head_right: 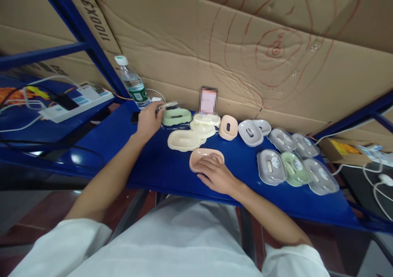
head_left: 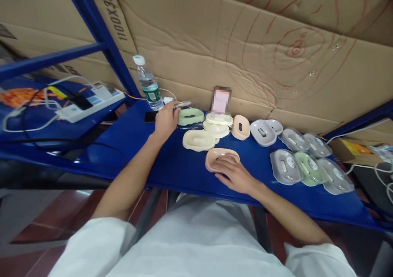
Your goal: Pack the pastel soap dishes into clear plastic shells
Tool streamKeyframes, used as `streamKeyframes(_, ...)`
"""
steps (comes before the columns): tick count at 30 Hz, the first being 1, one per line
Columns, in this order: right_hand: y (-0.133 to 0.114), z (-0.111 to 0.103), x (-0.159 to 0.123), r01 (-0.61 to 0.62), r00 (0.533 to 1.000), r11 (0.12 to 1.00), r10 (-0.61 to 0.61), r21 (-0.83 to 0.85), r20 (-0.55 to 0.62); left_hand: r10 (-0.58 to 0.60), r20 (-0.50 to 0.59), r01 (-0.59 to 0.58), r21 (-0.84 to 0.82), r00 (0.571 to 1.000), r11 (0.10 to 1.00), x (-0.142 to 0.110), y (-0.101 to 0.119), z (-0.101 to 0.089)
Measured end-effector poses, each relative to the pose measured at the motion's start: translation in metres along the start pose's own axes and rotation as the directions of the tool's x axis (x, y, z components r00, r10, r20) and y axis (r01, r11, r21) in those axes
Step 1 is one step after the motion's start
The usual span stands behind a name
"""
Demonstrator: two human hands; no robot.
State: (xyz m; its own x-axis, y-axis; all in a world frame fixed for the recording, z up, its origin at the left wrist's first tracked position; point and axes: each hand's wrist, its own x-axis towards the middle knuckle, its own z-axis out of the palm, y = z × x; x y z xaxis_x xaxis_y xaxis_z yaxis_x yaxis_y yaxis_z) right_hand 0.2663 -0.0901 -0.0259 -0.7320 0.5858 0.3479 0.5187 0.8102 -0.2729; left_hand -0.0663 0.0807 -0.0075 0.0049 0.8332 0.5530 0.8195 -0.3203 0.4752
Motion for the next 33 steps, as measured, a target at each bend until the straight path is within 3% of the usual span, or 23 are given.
streamKeyframes(5,0.001,0.002,0.001,0.001,1.000,1.000,-0.001,-0.003,0.010,-0.045,-0.141,0.023,-0.150,0.989,0.988,0.004,0.002,-0.007)
streamKeyframes(9,0.006,-0.006,0.000,-0.004,1.000,0.999,0.005,-0.047,0.017,-0.039,-0.177,-0.032,-0.383,0.983,0.923,-0.001,0.020,-0.008)
streamKeyframes(12,0.015,-0.022,-0.007,-0.110,0.973,0.985,0.080,-0.132,-0.216,0.039,-0.190,-0.122,-0.450,0.981,0.885,-0.021,0.048,-0.005)
streamKeyframes(14,0.023,-0.032,-0.012,-0.232,0.879,0.967,0.161,-0.107,-0.450,0.147,-0.202,-0.222,-0.423,0.968,0.879,-0.041,0.071,-0.002)
streamKeyframes(15,0.026,-0.035,-0.015,-0.265,0.829,0.962,0.197,-0.057,-0.523,0.259,-0.206,-0.323,-0.402,0.944,0.857,-0.052,0.081,0.001)
streamKeyframes(16,0.029,-0.038,-0.017,-0.268,0.800,0.963,0.228,0.009,-0.555,0.411,-0.193,-0.454,-0.377,0.891,0.807,-0.063,0.089,0.004)
streamKeyframes(17,0.031,-0.040,-0.018,-0.248,0.798,0.965,0.254,0.085,-0.547,0.563,-0.183,-0.589,-0.349,0.806,0.729,-0.072,0.096,0.007)
streamKeyframes(19,0.035,-0.042,-0.019,-0.187,0.842,0.957,0.272,0.221,-0.466,0.773,-0.154,-0.774,-0.300,0.616,0.557,-0.085,0.104,0.012)
streamKeyframes(20,0.036,-0.042,-0.018,-0.163,0.867,0.952,0.263,0.258,-0.423,0.825,-0.141,-0.822,-0.279,0.547,0.497,-0.088,0.104,0.014)
streamKeyframes(21,0.036,-0.042,-0.018,-0.150,0.888,0.952,0.248,0.267,-0.388,0.849,-0.128,-0.842,-0.265,0.513,0.469,-0.088,0.104,0.015)
streamKeyframes(23,0.036,-0.040,-0.015,-0.143,0.918,0.968,0.208,0.208,-0.338,0.846,-0.106,-0.835,-0.264,0.522,0.482,-0.084,0.099,0.015)
streamKeyframes(26,0.033,-0.037,-0.013,-0.166,0.944,0.980,0.191,0.112,-0.269,0.804,-0.093,-0.787,-0.298,0.588,0.540,-0.075,0.093,0.009)
streamKeyframes(29,0.033,-0.035,-0.014,-0.217,0.927,0.972,0.233,0.088,-0.294,0.787,-0.048,-0.762,-0.294,0.615,0.577,-0.072,0.093,0.003)
streamKeyframes(33,0.042,-0.040,-0.018,-0.352,0.887,0.935,0.321,-0.036,-0.333,0.781,0.120,-0.732,-0.284,0.613,0.619,-0.073,0.098,0.006)
